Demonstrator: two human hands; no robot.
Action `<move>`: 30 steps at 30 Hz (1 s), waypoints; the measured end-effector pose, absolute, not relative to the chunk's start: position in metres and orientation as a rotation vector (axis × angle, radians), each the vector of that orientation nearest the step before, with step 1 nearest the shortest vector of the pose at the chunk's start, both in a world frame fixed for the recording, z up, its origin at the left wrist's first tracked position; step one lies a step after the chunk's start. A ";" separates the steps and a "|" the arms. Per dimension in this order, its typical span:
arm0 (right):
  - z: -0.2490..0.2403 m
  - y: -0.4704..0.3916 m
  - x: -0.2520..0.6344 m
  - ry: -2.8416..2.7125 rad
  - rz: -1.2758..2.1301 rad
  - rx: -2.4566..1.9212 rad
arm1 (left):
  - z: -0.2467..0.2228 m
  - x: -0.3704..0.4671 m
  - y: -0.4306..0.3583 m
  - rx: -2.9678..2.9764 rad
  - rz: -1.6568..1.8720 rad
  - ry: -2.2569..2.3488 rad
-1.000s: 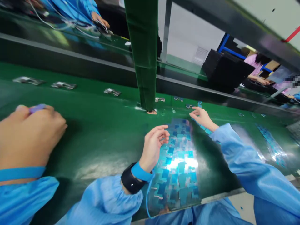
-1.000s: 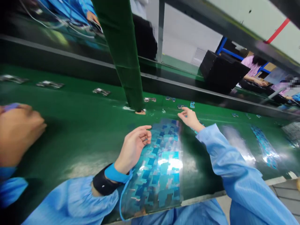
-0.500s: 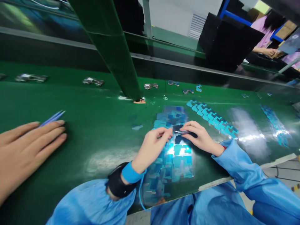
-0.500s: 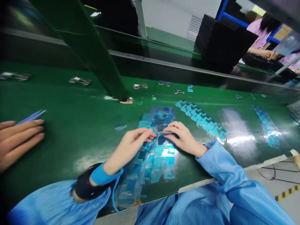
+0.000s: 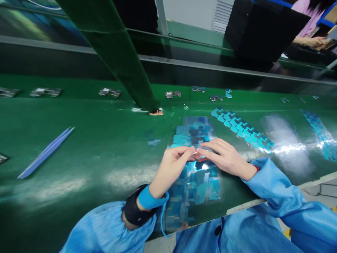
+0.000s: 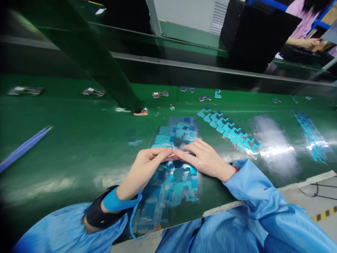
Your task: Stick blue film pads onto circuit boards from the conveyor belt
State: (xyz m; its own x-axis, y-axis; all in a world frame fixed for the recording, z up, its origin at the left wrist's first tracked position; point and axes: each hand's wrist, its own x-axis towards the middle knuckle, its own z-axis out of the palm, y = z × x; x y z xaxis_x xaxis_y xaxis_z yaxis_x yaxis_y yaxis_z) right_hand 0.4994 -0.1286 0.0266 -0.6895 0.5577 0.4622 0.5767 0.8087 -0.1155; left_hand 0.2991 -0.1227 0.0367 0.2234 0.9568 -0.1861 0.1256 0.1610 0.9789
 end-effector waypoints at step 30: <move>0.055 -0.124 0.513 -1.572 1.374 -1.299 | 0.045 0.294 -0.138 1.732 1.021 1.111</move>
